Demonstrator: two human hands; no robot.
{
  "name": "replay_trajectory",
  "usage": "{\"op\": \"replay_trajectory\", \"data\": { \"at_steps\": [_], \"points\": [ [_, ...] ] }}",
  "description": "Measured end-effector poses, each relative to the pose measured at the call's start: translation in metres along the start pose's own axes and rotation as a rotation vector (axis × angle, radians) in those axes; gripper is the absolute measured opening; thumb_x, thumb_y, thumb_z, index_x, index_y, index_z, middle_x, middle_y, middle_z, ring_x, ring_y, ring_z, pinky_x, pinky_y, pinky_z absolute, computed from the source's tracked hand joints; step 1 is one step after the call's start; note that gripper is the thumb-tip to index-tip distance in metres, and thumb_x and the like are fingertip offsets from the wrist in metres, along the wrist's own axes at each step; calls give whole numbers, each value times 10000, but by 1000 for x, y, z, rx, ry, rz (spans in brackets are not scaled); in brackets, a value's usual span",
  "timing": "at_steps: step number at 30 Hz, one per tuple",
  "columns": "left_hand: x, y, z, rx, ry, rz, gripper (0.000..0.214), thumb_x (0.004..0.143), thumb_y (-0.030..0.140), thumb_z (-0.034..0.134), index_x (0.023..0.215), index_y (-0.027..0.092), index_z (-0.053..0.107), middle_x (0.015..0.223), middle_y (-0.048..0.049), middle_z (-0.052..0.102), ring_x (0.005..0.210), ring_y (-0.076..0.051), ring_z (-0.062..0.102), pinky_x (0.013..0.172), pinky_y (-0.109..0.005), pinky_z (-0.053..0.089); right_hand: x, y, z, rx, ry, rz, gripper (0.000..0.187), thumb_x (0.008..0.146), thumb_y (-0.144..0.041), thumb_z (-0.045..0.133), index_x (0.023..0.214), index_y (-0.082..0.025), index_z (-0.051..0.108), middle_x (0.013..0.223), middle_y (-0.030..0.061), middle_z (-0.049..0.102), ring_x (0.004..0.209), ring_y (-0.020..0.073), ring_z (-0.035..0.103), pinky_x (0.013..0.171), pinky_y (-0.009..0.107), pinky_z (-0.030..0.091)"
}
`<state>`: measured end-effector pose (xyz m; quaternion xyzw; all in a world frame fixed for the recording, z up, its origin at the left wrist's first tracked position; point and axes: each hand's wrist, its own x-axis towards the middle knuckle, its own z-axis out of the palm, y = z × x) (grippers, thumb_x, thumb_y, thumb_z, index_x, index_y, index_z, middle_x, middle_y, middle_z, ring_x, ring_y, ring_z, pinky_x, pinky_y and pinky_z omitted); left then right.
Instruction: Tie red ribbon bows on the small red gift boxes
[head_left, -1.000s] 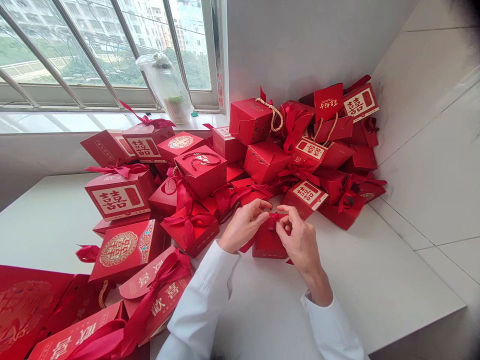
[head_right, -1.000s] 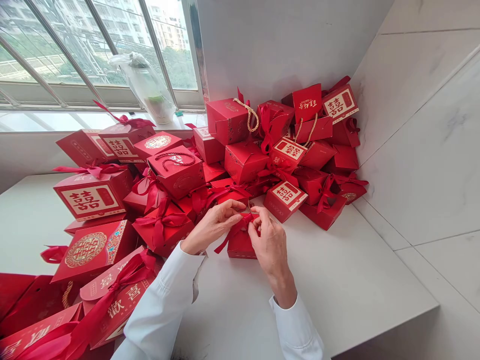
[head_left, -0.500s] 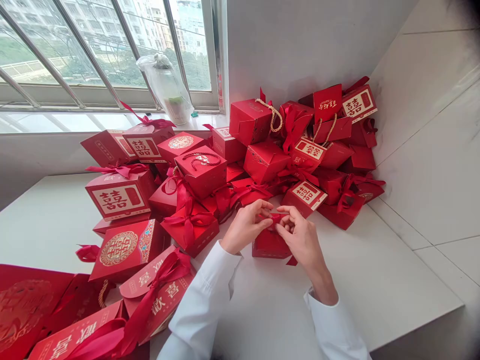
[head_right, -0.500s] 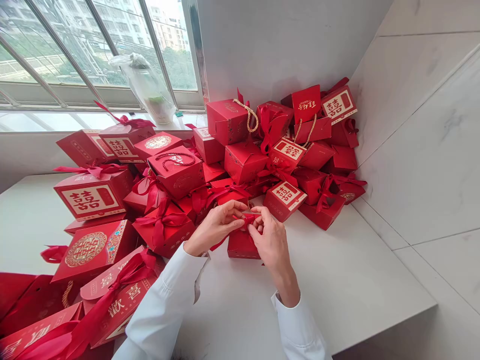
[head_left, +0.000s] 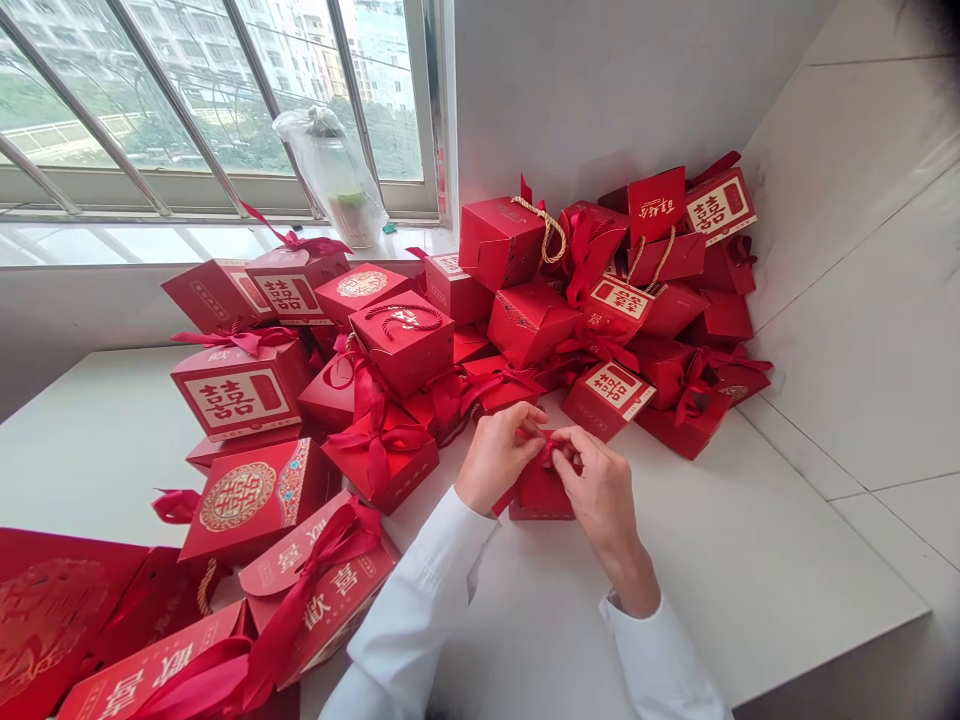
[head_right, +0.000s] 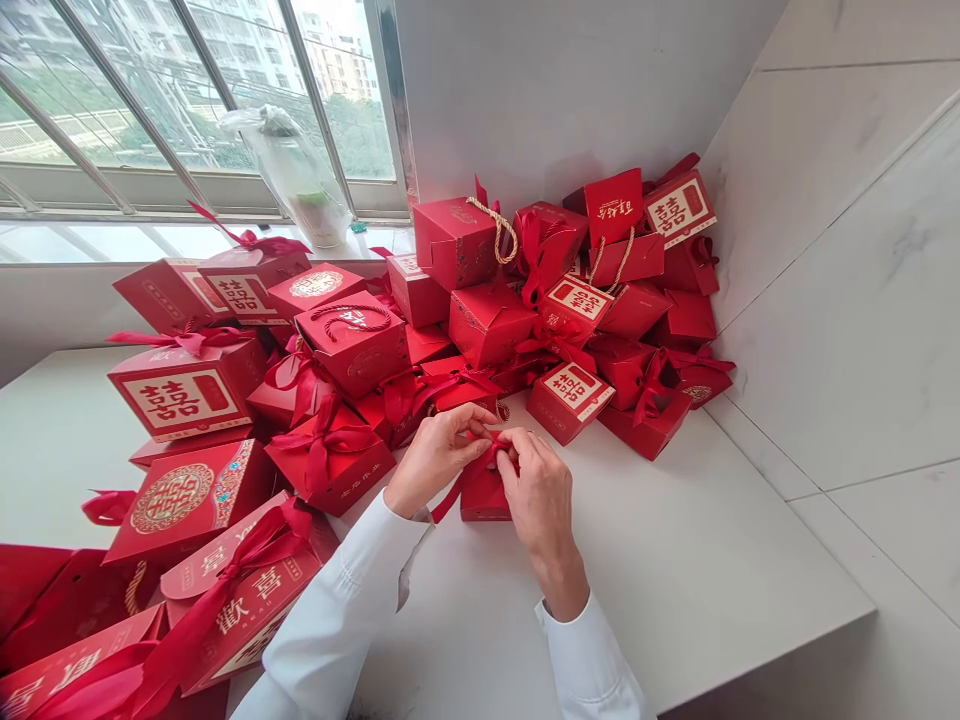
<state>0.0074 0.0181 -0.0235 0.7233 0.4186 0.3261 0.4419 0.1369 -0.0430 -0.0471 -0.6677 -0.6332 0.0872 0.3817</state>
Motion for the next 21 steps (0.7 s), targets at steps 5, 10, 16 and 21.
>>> {"op": "replay_trajectory", "data": {
  "at_steps": [5,10,16,21],
  "points": [
    [-1,1,-2,-38,-51,-56,221,765,134,545,971,169,618,743,-10,690,586,-126,629,584,-214,490,-6,-1,2,28,92,-15,125,862,-200,471,860,-208,596,781,18,657,693,168,587,661,269,449],
    [-1,-2,-5,-53,-110,-53,217,759,186,586,973,165,618,745,-29,703,658,-152,641,599,-229,489,-9,3,6,26,165,-44,129,872,-212,471,927,-210,587,816,32,653,706,171,596,675,281,474],
    [2,-12,-4,-209,-132,-86,244,730,180,606,971,149,588,698,-20,692,654,-140,639,603,-221,473,-10,4,6,73,139,9,226,861,-222,478,1076,-213,544,804,22,631,730,175,599,695,293,486],
    [3,-15,-1,-227,-123,-77,243,713,151,593,952,158,549,689,0,666,625,-118,621,578,-200,449,-8,0,1,148,83,96,228,846,-265,503,1065,-218,543,736,2,608,687,177,575,693,299,477]
  ]
}}
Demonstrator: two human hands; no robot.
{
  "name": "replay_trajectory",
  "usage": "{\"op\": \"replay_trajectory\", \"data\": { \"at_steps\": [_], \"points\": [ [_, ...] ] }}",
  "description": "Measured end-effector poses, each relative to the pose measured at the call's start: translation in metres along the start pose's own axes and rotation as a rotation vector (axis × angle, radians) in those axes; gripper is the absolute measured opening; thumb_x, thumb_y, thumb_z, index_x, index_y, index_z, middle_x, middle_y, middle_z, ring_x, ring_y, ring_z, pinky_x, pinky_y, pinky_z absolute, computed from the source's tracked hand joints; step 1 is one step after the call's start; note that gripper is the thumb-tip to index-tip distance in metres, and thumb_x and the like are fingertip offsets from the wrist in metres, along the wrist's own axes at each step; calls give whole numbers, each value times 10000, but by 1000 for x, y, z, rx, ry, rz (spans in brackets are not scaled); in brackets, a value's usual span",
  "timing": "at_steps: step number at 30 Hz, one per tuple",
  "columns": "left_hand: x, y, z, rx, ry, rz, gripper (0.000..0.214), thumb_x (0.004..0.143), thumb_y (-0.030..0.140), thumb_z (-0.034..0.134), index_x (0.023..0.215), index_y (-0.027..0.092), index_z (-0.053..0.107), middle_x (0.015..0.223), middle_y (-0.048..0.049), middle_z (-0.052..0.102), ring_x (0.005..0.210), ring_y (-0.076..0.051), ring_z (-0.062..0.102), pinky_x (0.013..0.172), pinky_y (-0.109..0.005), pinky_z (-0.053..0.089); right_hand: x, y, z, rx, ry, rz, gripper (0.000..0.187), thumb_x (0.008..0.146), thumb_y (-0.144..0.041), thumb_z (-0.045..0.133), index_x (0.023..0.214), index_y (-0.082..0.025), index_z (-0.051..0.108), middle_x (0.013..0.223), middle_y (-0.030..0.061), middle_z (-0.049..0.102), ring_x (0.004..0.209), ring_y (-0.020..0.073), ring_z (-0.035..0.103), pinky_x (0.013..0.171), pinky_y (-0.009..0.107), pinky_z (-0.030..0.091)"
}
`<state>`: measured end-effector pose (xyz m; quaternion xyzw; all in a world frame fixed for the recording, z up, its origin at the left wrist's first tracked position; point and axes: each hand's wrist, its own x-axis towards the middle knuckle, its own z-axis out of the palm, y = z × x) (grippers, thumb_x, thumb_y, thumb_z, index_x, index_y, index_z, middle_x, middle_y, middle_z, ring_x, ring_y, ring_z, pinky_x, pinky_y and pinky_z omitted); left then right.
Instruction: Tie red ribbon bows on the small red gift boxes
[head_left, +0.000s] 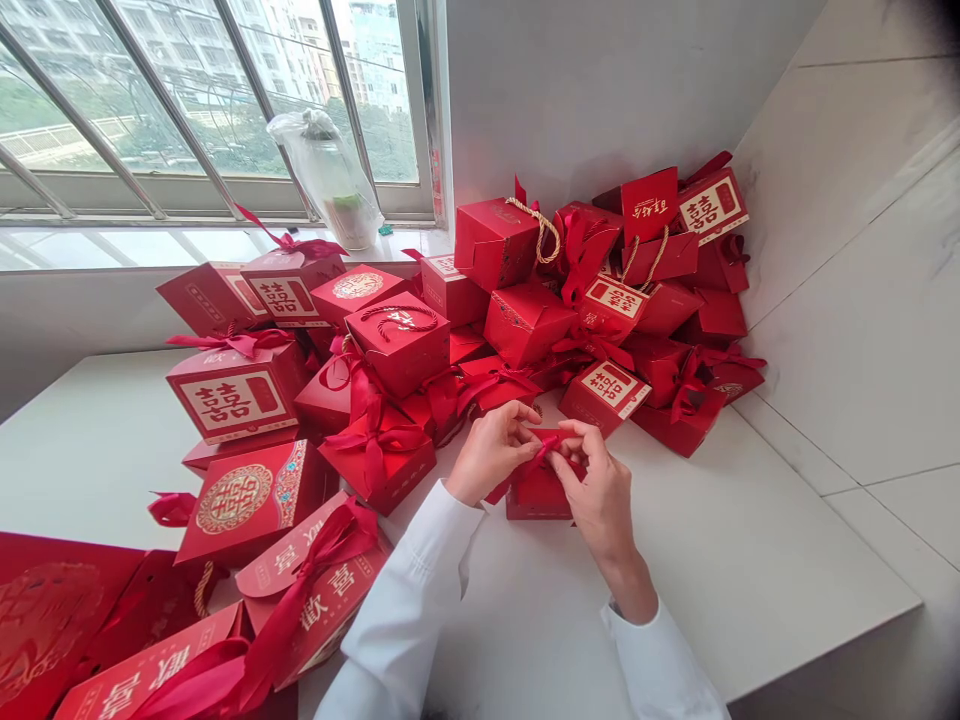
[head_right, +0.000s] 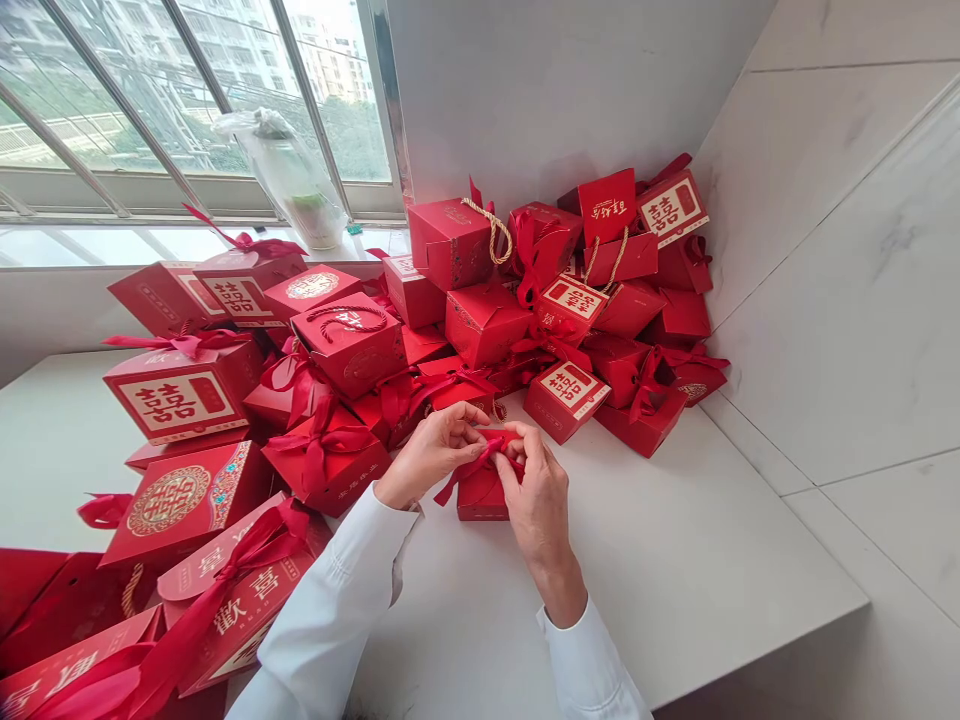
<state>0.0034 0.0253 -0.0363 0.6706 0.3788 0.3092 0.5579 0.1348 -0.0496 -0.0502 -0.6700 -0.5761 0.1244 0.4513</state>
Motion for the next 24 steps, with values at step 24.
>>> {"op": "replay_trajectory", "data": {
  "at_steps": [24],
  "points": [
    [-1,9,-5,57,-116,64,268,713,155,617,980,137,630,830,-37,688,595,-77,540,513,-155,385,7,-2,2,-159,-82,-39,200,762,-135,473,899,-206,601,864,33,663,749,191,592,685,297,439]
  ]
}}
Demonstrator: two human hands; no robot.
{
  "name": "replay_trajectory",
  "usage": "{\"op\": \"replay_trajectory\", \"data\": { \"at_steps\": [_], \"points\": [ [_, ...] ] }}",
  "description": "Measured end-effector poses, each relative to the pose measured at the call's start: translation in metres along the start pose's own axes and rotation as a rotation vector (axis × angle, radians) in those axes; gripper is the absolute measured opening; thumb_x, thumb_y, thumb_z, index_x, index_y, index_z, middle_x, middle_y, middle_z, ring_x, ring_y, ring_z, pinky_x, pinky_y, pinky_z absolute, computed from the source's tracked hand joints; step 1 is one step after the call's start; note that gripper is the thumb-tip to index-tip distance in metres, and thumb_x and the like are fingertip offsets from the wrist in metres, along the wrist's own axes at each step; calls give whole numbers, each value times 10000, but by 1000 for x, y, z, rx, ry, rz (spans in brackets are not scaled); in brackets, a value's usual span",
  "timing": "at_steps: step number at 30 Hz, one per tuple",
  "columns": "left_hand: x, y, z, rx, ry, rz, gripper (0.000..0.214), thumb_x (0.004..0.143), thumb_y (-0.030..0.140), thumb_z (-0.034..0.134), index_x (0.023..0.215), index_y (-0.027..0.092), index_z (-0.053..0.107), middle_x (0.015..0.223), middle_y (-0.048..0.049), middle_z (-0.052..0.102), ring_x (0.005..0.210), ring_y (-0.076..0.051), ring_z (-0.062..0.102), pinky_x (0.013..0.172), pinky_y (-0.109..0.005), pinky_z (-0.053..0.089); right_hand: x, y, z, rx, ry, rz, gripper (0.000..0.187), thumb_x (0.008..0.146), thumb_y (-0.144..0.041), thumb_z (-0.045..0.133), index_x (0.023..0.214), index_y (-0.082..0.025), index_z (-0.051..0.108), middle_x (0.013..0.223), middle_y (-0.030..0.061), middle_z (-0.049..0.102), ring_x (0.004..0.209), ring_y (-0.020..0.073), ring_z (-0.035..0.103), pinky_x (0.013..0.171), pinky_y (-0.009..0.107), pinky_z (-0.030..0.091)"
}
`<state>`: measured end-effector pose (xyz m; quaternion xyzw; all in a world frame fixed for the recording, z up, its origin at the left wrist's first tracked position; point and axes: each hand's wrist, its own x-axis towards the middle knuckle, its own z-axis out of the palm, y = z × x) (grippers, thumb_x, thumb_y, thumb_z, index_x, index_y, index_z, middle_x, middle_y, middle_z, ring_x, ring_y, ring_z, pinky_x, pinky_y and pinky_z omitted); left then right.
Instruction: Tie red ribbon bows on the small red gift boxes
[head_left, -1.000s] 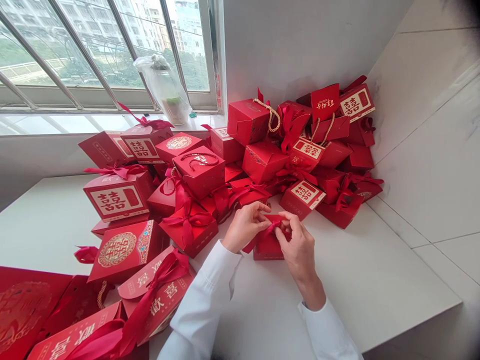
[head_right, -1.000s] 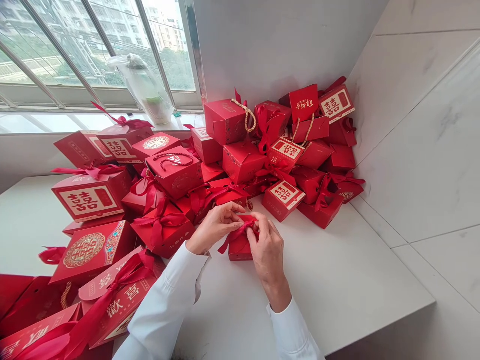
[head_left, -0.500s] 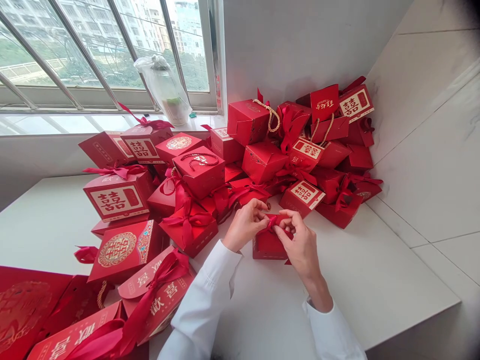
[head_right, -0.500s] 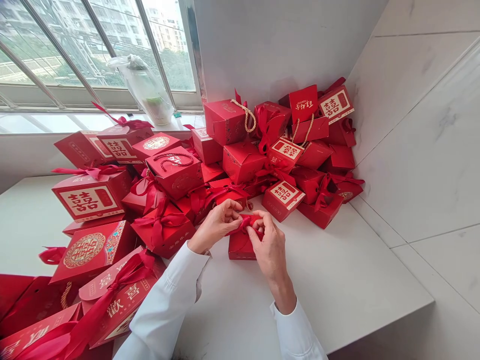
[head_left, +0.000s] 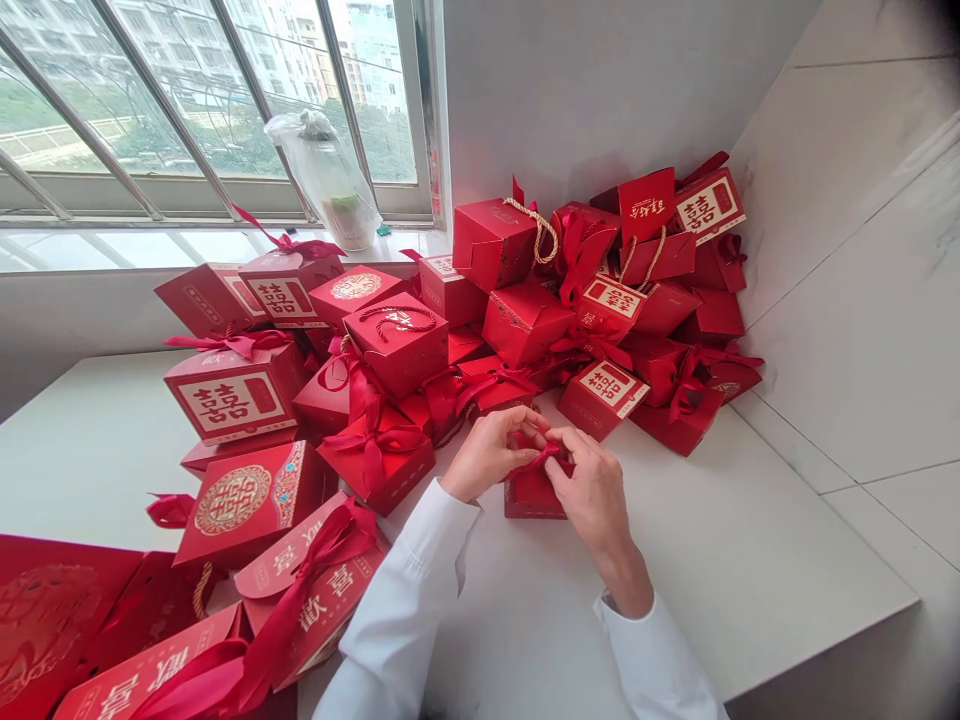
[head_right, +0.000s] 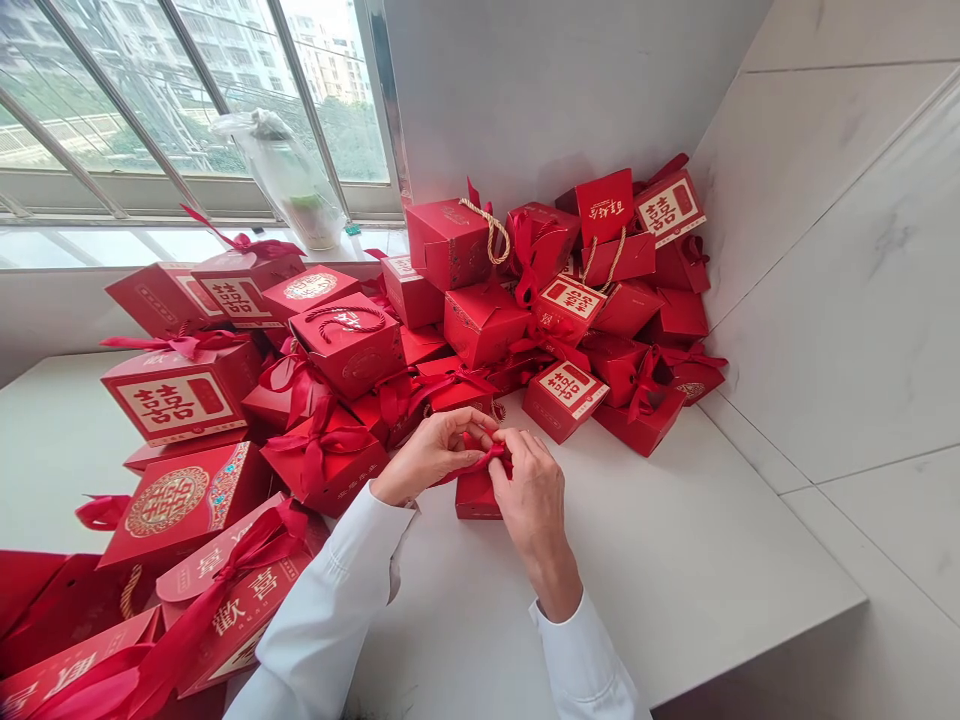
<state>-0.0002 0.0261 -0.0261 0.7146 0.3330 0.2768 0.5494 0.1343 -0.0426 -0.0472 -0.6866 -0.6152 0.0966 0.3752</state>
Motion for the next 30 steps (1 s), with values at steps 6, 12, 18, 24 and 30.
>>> {"op": "replay_trajectory", "data": {
  "at_steps": [6,12,18,24,30],
  "points": [
    [-2,2,-2,191,55,-7,298,690,195,657,985,157,640,841,-15,683,496,-52,449,469,-165,359,-2,2,2,15,30,-25,145,778,-118,479,811,-204,591,825,21,647,751,183,575,671,284,424],
    [-3,3,-3,163,99,-33,230,743,204,601,965,153,632,743,-11,690,600,-106,578,561,-185,440,-3,2,3,54,53,-22,95,796,-152,508,792,-214,580,811,2,652,729,167,572,672,269,425],
    [0,0,1,171,104,-41,195,740,166,589,932,155,619,726,-12,693,620,-117,592,573,-190,441,-4,3,2,108,71,11,147,787,-169,524,914,-214,584,834,14,666,740,176,601,696,279,452],
    [1,-5,2,121,69,-8,178,752,164,546,930,174,544,724,-5,671,639,-130,601,581,-204,449,-3,-1,-1,141,61,60,166,771,-195,551,933,-217,585,781,-1,645,689,162,576,666,267,453],
    [1,-9,2,119,93,28,188,768,149,504,947,191,462,713,22,618,611,-105,532,580,-199,425,-1,0,-10,225,11,90,164,788,-274,585,940,-214,596,786,7,643,687,157,564,683,269,467]
  ]
}}
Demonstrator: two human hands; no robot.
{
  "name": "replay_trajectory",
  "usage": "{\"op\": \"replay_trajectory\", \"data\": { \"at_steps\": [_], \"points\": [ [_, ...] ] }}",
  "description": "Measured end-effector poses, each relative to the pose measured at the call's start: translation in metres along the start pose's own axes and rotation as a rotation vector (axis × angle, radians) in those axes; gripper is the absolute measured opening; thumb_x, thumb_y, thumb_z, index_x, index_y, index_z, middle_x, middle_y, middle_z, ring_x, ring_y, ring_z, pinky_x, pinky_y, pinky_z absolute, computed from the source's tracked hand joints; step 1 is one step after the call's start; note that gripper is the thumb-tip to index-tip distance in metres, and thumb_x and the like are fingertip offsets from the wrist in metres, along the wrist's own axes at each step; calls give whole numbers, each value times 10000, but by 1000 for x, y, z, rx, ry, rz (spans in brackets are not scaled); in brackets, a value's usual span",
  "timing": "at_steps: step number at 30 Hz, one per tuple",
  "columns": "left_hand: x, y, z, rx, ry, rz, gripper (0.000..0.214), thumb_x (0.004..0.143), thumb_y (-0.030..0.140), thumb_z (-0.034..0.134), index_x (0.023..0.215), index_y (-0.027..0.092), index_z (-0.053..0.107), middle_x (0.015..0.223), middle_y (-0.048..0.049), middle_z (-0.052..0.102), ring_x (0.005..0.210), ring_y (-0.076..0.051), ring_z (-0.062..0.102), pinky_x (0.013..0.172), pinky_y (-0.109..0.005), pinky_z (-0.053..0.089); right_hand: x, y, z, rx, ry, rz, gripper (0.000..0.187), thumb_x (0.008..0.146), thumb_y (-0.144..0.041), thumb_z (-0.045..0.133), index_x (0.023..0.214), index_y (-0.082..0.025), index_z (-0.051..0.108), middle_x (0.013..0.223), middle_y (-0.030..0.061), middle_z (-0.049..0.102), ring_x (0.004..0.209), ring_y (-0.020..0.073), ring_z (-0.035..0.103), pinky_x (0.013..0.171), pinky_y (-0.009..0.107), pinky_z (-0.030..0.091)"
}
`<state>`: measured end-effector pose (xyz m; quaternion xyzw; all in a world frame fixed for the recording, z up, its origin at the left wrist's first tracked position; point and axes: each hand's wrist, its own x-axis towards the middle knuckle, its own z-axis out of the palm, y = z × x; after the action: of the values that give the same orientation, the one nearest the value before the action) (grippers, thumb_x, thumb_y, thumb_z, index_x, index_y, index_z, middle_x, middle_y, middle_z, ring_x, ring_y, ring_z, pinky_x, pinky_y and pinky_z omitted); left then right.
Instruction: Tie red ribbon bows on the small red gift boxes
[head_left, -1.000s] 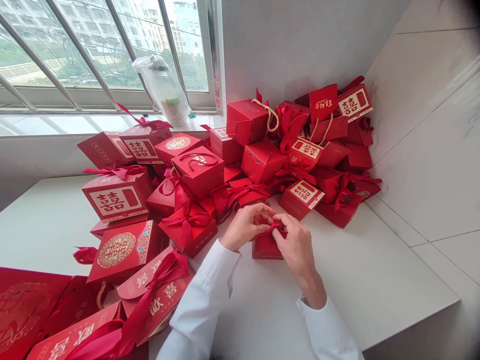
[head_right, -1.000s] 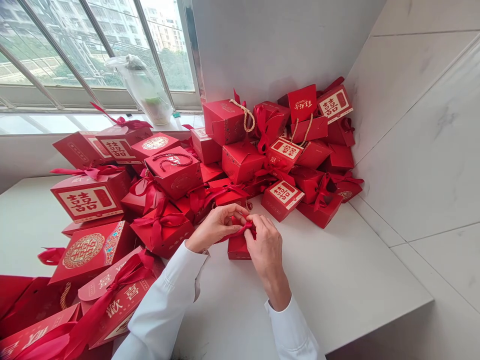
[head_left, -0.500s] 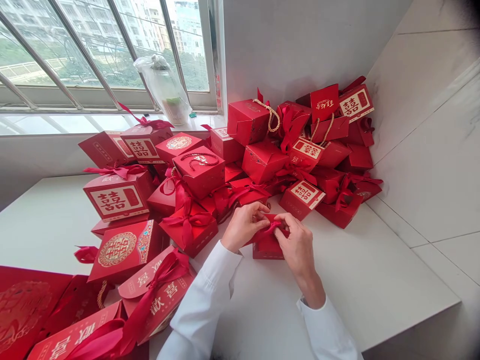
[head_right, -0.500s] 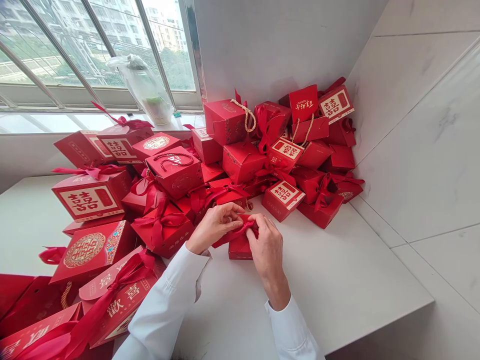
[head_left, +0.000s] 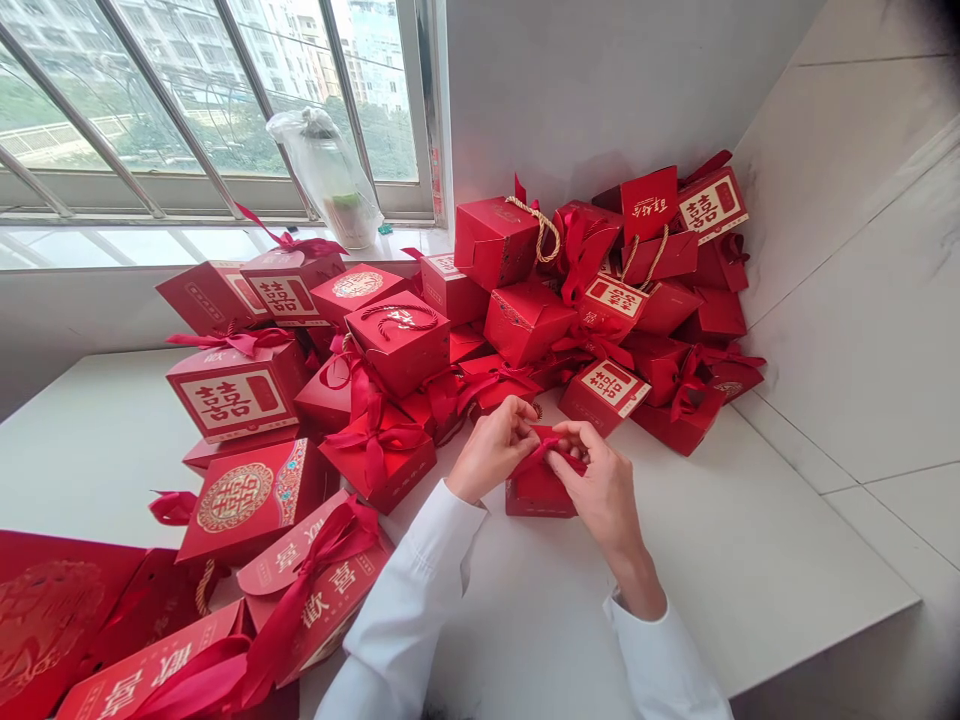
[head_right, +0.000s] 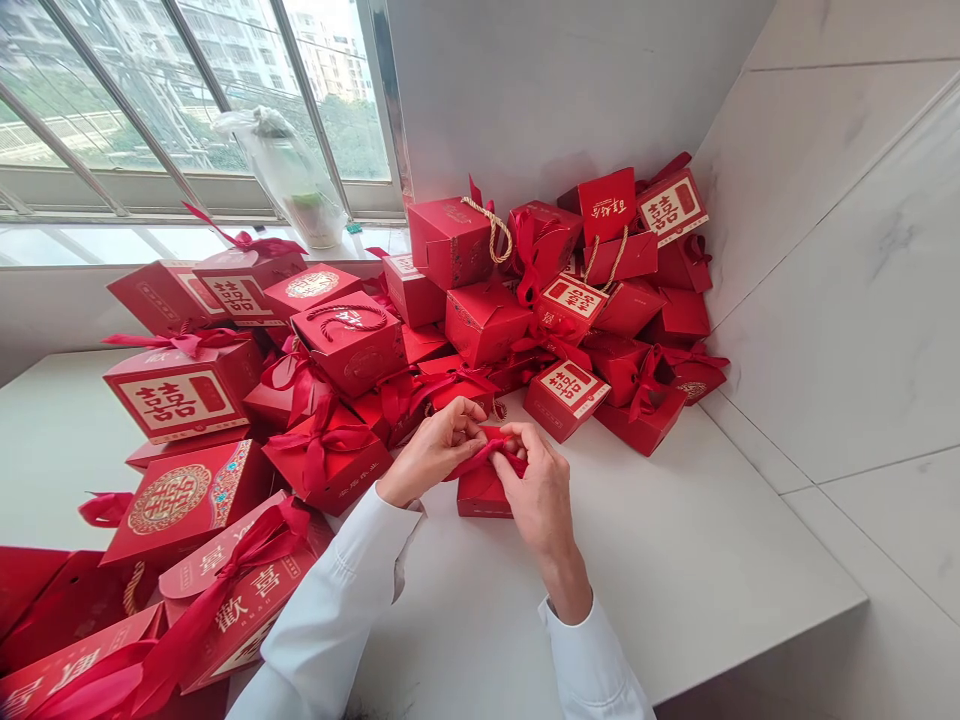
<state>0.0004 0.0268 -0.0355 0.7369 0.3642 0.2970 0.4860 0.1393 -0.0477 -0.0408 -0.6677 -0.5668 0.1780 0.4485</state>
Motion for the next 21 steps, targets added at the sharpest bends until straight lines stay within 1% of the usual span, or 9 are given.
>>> {"op": "replay_trajectory", "data": {
  "at_steps": [2,5,9,11,13,16,21],
  "points": [
    [0,0,1,5,10,7,179,774,144,492,943,191,456,709,25,603,608,-101,516,581,-198,417,2,2,-5,39,-10,27,167,808,-321,580,932,-213,602,773,6,641,665,151,560,669,265,472],
    [1,0,2,19,12,4,177,774,142,493,939,193,453,702,29,597,594,-97,499,572,-193,403,5,6,-10,55,-10,53,159,826,-327,557,913,-207,616,786,12,647,652,142,560,661,258,474],
    [1,1,2,30,13,4,183,771,139,500,939,195,453,704,30,602,587,-95,494,565,-187,392,8,6,-11,8,-35,11,138,815,-306,555,844,-202,642,790,18,639,609,131,531,624,252,462],
    [1,2,1,38,16,8,179,769,137,501,933,194,459,700,33,601,580,-93,491,564,-184,389,8,4,-9,0,-19,-1,133,812,-308,554,817,-201,632,766,18,638,592,132,525,602,251,457],
    [1,4,0,68,8,21,150,768,133,498,907,190,486,688,35,595,575,-90,486,558,-179,381,8,2,-8,2,1,-8,129,810,-310,553,790,-200,618,748,19,642,590,137,527,591,253,454],
    [2,8,0,130,-10,40,121,776,132,486,865,182,552,680,32,583,577,-88,483,544,-169,366,6,2,-7,6,-6,-23,134,813,-305,555,763,-200,622,760,22,650,590,138,528,589,254,453],
    [2,11,1,208,1,50,154,788,122,468,826,170,610,659,31,577,551,-80,444,526,-168,334,6,3,-8,15,-30,-74,146,835,-278,521,824,-204,647,816,32,665,620,148,549,619,264,464]
  ]
}}
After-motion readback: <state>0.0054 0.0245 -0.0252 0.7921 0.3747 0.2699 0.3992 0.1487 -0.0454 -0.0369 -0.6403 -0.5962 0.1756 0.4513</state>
